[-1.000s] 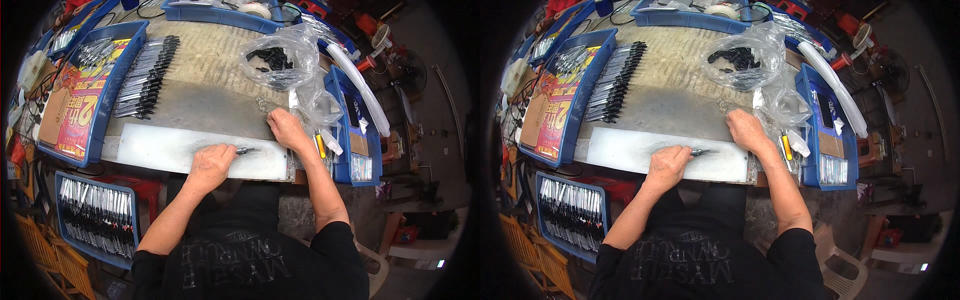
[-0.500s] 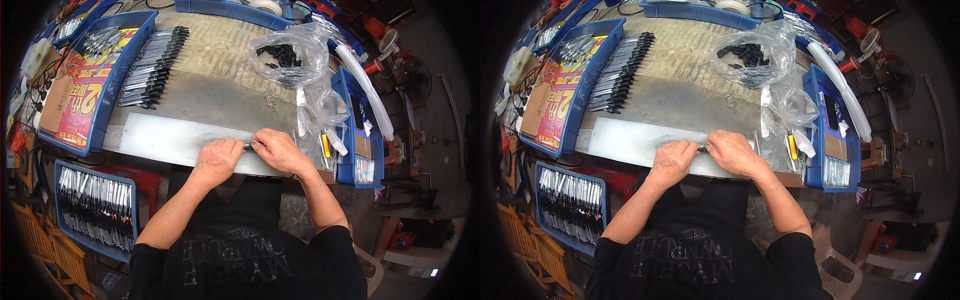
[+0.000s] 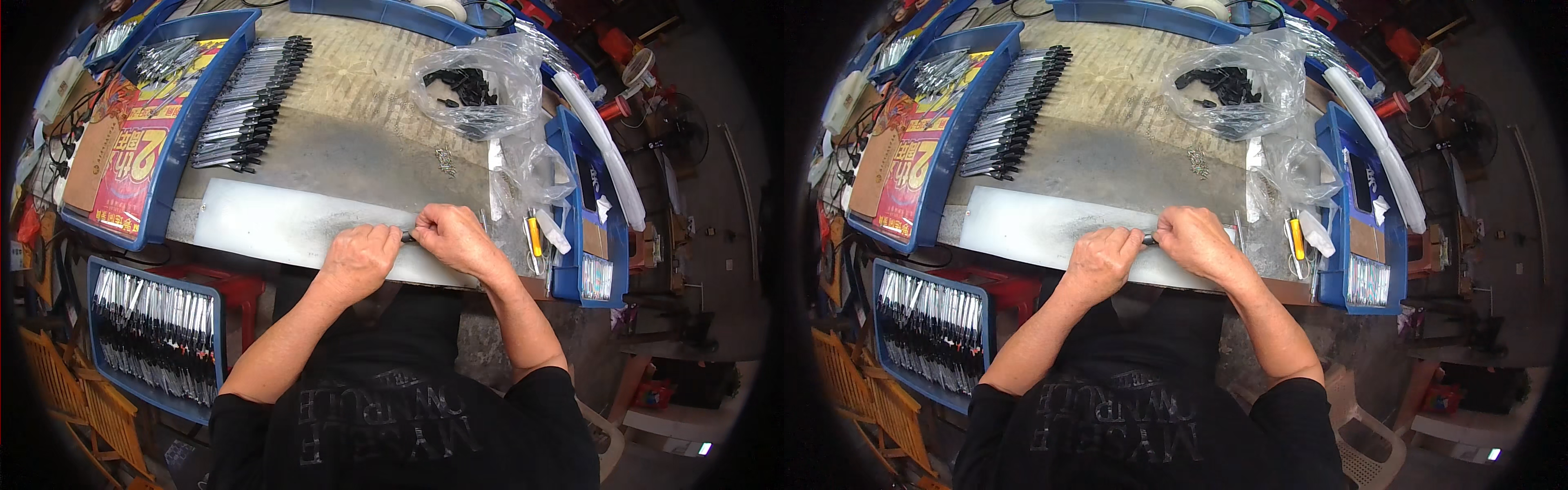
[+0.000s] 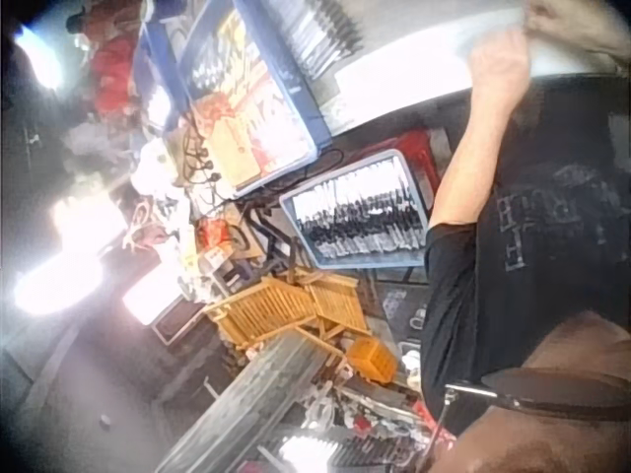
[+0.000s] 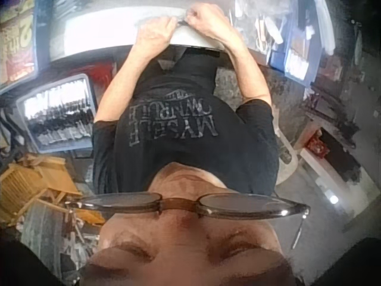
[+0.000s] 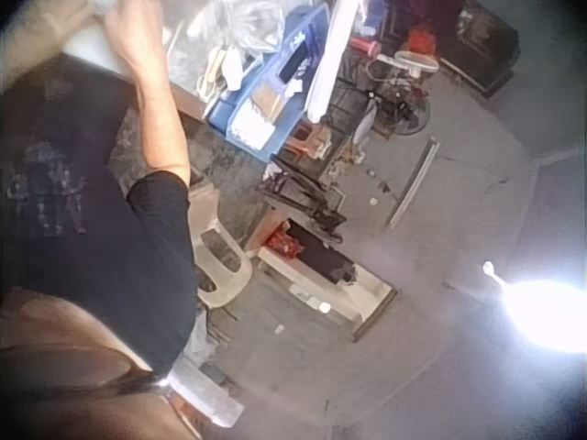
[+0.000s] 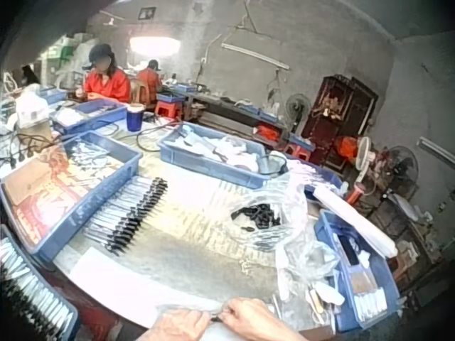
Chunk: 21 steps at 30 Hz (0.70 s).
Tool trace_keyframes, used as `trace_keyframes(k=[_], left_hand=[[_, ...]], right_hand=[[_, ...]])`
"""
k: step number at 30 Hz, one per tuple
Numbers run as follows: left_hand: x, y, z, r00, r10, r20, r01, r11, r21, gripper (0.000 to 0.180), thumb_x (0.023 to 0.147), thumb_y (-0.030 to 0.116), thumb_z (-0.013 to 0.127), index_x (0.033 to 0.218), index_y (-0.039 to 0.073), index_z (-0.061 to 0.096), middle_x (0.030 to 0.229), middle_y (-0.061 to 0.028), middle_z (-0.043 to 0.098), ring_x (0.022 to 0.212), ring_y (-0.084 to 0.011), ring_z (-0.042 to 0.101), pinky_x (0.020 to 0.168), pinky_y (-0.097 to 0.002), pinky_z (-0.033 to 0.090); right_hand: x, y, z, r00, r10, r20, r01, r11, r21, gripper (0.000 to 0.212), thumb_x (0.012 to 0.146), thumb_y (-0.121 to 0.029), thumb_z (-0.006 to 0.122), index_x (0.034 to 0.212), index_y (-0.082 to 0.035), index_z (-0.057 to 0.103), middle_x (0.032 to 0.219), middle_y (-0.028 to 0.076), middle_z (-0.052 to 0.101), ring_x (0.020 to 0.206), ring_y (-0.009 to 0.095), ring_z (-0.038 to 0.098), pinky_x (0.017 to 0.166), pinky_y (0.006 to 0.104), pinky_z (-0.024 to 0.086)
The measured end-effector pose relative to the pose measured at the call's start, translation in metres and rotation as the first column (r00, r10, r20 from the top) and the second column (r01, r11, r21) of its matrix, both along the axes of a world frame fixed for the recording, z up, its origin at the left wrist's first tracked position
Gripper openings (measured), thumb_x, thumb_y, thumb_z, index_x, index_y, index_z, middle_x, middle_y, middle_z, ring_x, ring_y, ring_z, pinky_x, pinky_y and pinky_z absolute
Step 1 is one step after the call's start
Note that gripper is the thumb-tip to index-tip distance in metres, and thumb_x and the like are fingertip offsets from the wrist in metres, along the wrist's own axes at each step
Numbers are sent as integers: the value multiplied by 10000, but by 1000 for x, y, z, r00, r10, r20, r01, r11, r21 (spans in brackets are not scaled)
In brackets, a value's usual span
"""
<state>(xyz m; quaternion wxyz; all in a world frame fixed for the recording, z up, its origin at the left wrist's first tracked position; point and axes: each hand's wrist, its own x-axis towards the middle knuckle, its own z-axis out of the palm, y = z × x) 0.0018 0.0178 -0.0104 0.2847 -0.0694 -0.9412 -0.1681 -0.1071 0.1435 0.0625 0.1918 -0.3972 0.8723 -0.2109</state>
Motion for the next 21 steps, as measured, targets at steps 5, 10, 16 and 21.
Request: trace_keyframes(k=[5, 10, 16, 21], left_hand=[[0, 0, 1, 1000, -14, 13, 14, 1000, 4, 159, 730, 116, 604, 837, 11, 551, 633, -62, 485, 566, -196, 545, 487, -323, 446], [1, -1, 5, 1000, -19, 20, 19, 999, -34, 177, 667, 83, 552, 824, 1, 550, 647, -49, 484, 585, -178, 542, 505, -296, 465], [0, 0, 4, 999, -2, 39, 1, 1000, 18, 139, 669, 79, 548, 793, 17, 535, 644, -56, 490, 588, -189, 553, 504, -315, 466], [-1, -2, 4, 999, 15, 35, -19, 992, 124, 139, 730, 119, 627, 800, 42, 535, 619, -59, 484, 548, -214, 542, 479, -341, 441]], right_hand=[[-5, 3, -3, 999, 26, 42, -25, 999, -29, 143, 728, -129, 620, 770, 6, 599, 713, 202, 588, 697, 361, 582, 630, 416, 443], [-7, 4, -7, 995, 78, 66, -73, 995, -68, 157, 729, -133, 635, 748, 10, 572, 704, 182, 578, 676, 343, 570, 603, 408, 431], [-8, 7, -11, 995, 5, 104, 6, 994, -105, 178, 726, -142, 655, 743, 11, 566, 704, 161, 579, 676, 319, 569, 597, 387, 428], [-22, 21, -21, 991, -6, 130, 36, 974, -225, 169, 745, -140, 638, 819, 10, 609, 751, 149, 607, 710, 279, 597, 631, 341, 454]])
